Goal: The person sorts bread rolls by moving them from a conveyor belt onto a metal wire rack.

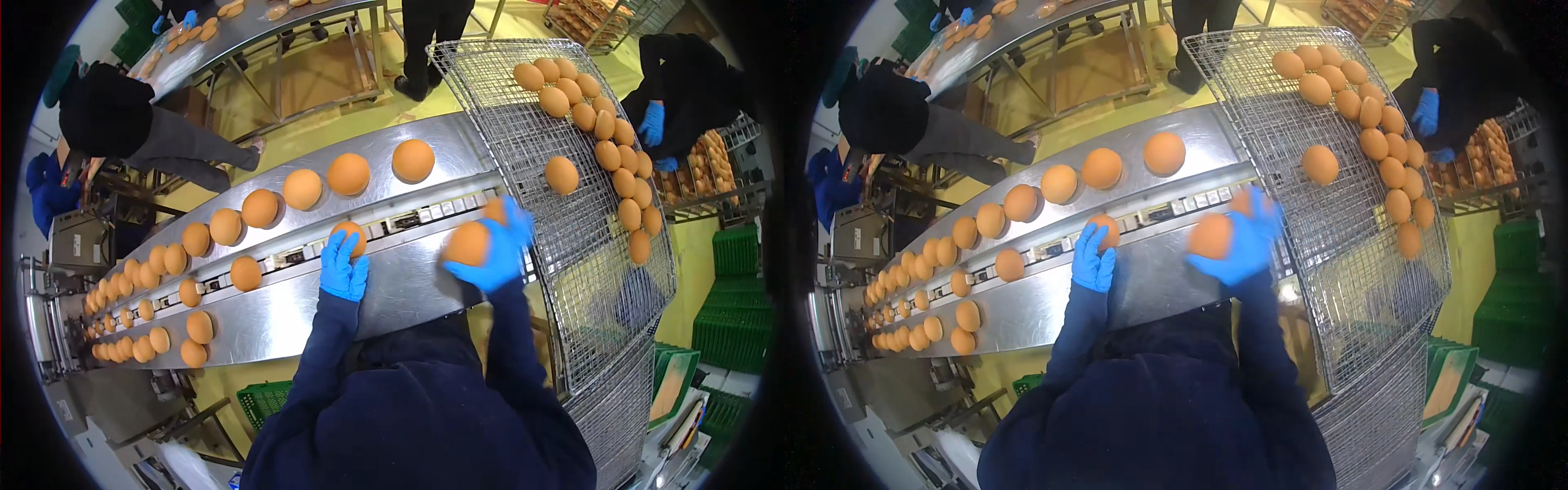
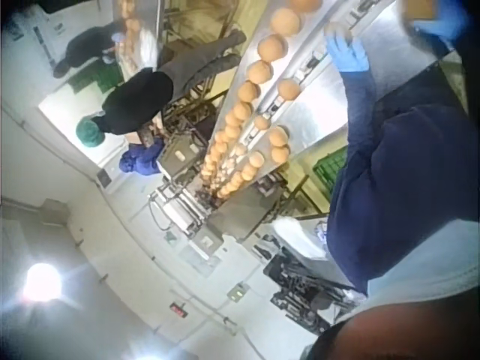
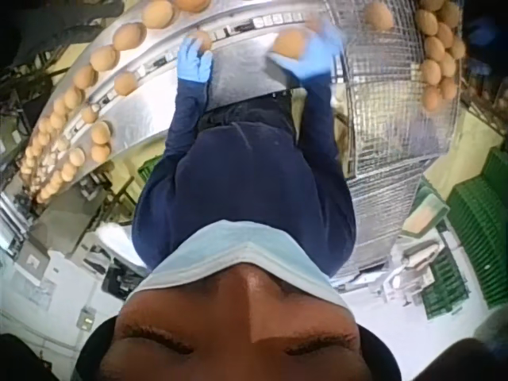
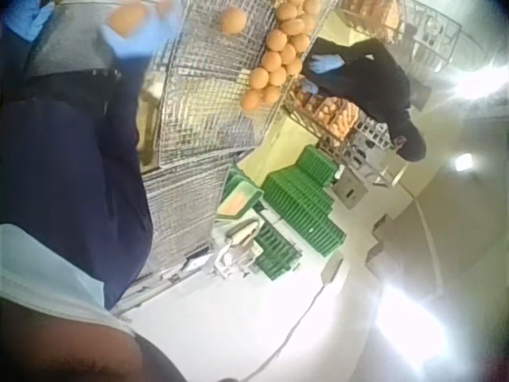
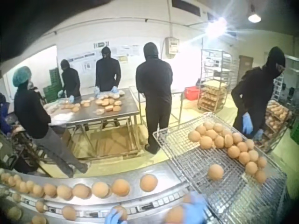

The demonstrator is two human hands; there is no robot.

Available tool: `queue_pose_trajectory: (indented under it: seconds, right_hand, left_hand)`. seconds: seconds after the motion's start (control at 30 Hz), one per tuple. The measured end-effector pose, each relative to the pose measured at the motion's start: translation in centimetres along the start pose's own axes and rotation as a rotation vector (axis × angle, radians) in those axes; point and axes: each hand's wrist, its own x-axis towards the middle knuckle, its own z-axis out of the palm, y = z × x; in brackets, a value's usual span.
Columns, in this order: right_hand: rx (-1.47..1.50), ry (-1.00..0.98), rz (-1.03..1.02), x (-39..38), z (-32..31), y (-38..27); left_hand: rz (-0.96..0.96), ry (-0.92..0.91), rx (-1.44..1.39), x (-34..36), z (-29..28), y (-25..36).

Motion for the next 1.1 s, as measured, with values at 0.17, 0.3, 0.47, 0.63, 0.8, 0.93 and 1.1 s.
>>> queue_pose_trajectory:
  seconds: [0.17, 0.3, 0.47, 0.63, 0.8, 0.93, 1.1]
  right_hand:
    - [-0.198, -0.350, 0.044, 2.5, 9.0, -2.8]
    - [0.039, -0.215, 0.016, -0.2, 6.9, -1.3]
    - [-0.188, 0.135, 0.330, 3.4, 5.7, 3.4]
    - [-0.315, -0.244, 0.353, 2.3, 4.3, 6.4]
    - [-0.382, 0.389, 0.244, 6.9, -6.3, 11.9]
    - [-0.308, 0.092, 0.462, 7.5, -8.5, 17.7]
    - [-0.523, 0.198, 0.437, -0.3, -13.8, 19.9]
  left_hand:
    - [0.100, -0.077, -0.096, 1.2, 0.5, 1.3]
    - [0.170, -0.113, -0.106, 2.4, 2.3, 2.4]
    - [0.197, -0.163, -0.150, 3.5, 4.6, 5.5]
    - [0.259, -0.186, -0.205, 5.9, 6.7, 7.7]
    - [0.261, -0.169, -0.236, 13.2, 11.3, 12.9]
    - [0.436, -0.156, 0.024, 22.8, 20.2, 20.9]
    - [0.256, -0.294, 0.548, 33.7, 28.3, 25.8]
